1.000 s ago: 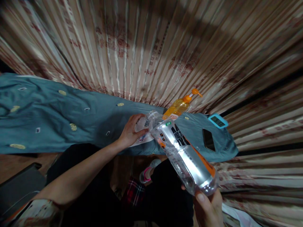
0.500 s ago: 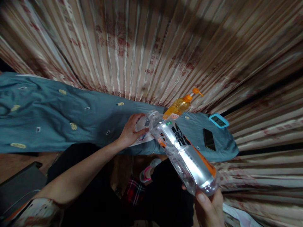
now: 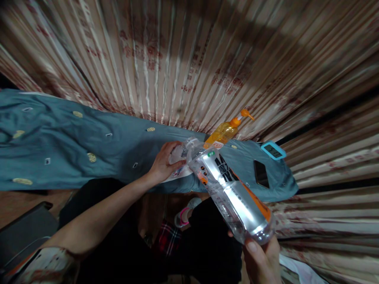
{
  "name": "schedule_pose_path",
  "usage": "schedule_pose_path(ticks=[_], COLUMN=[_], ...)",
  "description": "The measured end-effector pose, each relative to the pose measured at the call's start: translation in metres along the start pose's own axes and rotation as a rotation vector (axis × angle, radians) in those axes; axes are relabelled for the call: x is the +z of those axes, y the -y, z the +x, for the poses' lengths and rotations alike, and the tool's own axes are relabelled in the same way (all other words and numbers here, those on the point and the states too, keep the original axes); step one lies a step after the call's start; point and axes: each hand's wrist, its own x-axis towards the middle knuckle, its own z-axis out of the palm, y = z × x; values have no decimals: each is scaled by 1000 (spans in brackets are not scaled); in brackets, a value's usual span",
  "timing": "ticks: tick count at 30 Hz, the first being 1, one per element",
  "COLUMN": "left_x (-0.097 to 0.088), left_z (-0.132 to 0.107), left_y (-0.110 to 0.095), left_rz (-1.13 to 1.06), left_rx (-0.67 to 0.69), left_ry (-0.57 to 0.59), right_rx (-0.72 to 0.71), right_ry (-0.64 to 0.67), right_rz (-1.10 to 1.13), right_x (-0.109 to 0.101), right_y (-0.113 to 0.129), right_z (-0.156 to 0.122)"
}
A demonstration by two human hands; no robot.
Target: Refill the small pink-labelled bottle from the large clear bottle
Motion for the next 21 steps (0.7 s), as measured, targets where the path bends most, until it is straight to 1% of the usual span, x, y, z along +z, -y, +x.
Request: schedule_pose_path(ticks=[7,10,16,21], left_x=[0,1,1,2], left_z=[0,-1,0,0], left_y=[0,0,1,2], left_rz=[1,-5,16,12], left_rx=[-11,2,22,19], left_ry=[4,-6,-10,-15], right_rx=[22,4,12,1], right_ry=[5,-11,-13,-44], right_rz=[-26,-22,-18,0], right_x=[6,9,9,9], right_y=[6,8,7,7], right_z=[-2,-3,-2,-2])
